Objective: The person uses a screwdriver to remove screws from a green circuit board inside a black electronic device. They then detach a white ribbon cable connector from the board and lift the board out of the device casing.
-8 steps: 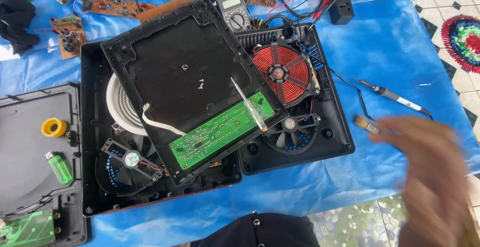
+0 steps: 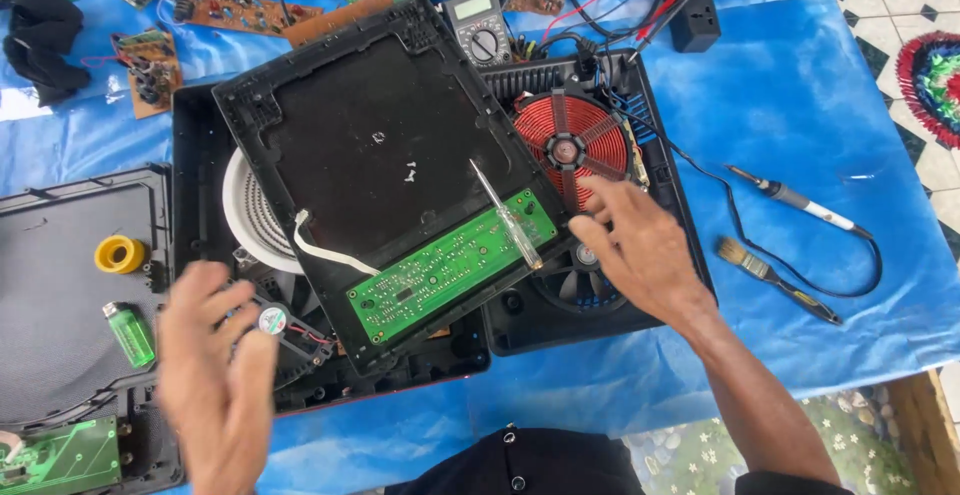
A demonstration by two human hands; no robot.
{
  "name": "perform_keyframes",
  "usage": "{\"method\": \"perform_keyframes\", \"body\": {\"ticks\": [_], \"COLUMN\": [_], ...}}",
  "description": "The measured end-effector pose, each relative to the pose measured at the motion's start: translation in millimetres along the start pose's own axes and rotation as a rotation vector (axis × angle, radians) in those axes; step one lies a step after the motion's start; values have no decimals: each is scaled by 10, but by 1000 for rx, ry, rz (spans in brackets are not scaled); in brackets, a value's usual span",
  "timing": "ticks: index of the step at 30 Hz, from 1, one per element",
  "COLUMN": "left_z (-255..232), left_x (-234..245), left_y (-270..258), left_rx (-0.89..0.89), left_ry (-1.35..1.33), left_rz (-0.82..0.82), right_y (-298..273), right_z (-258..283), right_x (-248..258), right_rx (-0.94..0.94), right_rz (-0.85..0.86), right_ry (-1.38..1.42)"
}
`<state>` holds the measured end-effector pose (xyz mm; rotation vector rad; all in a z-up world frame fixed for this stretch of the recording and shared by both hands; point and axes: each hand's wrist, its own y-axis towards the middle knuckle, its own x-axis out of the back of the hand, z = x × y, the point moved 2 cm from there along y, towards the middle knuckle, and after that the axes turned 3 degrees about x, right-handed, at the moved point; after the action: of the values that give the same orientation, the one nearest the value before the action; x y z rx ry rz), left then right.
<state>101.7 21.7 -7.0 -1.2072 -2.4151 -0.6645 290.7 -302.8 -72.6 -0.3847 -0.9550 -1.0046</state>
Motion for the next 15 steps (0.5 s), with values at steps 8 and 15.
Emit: {"method": "perform_keyframes", "body": {"ticks": [8, 15], "left_z": [775, 943], "left_x": [-408, -522], "left_y": [148, 156], "left_rx": [182, 186], "left_ry": [351, 383], "left_rz": [143, 71], "right_y": [337, 538], "right_z": [-183, -246], "right_x": [-388, -495], "right_rx": [-38, -235], "right_rz": [19, 73], "right_ry": [57, -119]}}
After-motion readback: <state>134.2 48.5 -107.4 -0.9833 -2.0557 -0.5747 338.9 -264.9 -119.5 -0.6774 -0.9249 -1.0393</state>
